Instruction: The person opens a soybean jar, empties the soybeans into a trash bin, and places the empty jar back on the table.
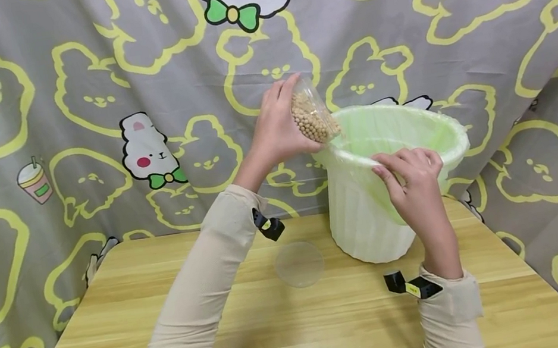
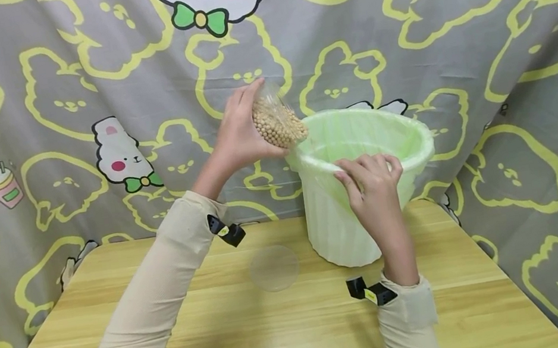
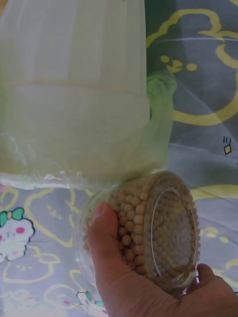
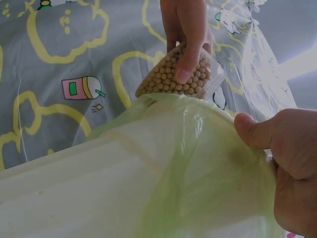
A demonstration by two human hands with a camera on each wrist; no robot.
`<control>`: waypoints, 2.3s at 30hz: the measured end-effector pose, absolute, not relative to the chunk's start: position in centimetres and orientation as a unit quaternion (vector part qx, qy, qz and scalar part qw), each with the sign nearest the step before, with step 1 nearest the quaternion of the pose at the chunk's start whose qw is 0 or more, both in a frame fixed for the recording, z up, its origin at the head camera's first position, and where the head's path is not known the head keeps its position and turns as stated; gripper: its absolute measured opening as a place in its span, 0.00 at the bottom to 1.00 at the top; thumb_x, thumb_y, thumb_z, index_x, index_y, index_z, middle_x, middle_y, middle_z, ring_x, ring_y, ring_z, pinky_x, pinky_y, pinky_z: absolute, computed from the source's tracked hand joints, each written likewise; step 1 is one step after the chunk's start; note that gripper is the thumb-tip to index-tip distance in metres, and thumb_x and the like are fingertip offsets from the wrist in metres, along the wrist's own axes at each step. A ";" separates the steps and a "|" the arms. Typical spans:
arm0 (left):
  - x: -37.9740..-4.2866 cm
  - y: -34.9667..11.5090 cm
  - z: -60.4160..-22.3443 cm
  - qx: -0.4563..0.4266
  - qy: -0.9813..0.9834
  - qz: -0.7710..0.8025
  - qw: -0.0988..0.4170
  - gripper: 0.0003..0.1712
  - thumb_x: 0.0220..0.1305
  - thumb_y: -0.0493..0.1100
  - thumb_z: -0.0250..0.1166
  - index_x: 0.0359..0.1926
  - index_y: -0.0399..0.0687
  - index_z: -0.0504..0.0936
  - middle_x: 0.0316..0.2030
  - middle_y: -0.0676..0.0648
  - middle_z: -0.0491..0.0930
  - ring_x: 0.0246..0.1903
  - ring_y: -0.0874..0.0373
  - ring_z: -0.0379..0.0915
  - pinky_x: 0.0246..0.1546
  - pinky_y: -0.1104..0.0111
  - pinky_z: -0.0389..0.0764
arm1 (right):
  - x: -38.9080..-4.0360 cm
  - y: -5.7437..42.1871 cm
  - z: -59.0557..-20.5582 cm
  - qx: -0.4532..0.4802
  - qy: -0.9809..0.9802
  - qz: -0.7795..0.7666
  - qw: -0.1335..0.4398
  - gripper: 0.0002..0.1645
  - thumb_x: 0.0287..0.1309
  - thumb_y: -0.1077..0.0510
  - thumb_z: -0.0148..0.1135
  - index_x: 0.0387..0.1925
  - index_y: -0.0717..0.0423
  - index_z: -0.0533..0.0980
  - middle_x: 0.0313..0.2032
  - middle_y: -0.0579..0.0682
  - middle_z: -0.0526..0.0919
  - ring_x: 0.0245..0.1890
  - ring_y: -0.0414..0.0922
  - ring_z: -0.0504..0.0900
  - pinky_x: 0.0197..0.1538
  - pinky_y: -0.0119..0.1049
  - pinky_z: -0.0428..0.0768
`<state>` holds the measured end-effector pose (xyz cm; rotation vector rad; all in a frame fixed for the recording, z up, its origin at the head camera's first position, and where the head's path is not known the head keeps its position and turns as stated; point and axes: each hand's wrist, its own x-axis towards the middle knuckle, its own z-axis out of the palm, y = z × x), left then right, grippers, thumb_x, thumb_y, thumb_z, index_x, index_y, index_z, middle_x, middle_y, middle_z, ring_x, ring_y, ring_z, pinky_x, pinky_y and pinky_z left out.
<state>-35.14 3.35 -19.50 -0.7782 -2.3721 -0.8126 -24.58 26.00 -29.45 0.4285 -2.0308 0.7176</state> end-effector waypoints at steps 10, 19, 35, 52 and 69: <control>-35.0 3.4 -19.3 -0.291 -0.875 -0.295 0.250 0.74 0.29 0.53 0.88 0.77 0.52 0.56 0.75 0.47 0.62 0.75 0.48 0.55 0.73 0.55 0.68 | -24.5 25.9 -29.5 0.170 -0.826 0.288 0.454 0.11 0.64 0.63 0.66 0.45 0.64 0.85 0.32 0.60 0.82 0.41 0.58 0.72 0.69 0.63 0.52; -34.9 3.4 -19.1 -0.299 -0.876 -0.289 0.244 0.72 0.31 0.52 0.88 0.77 0.54 0.57 0.74 0.47 0.62 0.75 0.49 0.53 0.74 0.56 0.66 | -24.5 25.9 -29.5 0.168 -0.827 0.290 0.451 0.11 0.64 0.63 0.66 0.45 0.65 0.85 0.32 0.60 0.82 0.41 0.59 0.72 0.69 0.63 0.51; -34.8 3.5 -19.4 -0.317 -0.857 -0.322 0.248 0.69 0.33 0.47 0.88 0.77 0.56 0.60 0.71 0.44 0.56 0.71 0.48 0.55 0.67 0.53 0.73 | -24.6 26.0 -29.5 0.168 -0.827 0.288 0.452 0.11 0.64 0.63 0.66 0.45 0.64 0.85 0.32 0.59 0.82 0.42 0.59 0.73 0.68 0.63 0.52; -34.5 3.6 -19.1 -0.326 -0.872 -0.251 0.265 0.70 0.34 0.51 0.88 0.79 0.55 0.59 0.74 0.47 0.60 0.76 0.49 0.49 0.72 0.54 0.68 | -24.5 25.9 -29.5 0.170 -0.826 0.288 0.453 0.11 0.63 0.63 0.66 0.45 0.65 0.85 0.32 0.59 0.82 0.41 0.59 0.72 0.69 0.63 0.51; -34.2 3.8 -19.0 -0.333 -0.877 -0.195 0.285 0.71 0.36 0.54 0.87 0.80 0.54 0.55 0.75 0.47 0.60 0.76 0.48 0.50 0.76 0.58 0.62 | -24.5 25.8 -29.6 0.170 -0.827 0.287 0.453 0.11 0.64 0.63 0.66 0.45 0.64 0.85 0.32 0.59 0.81 0.41 0.59 0.72 0.69 0.65 0.51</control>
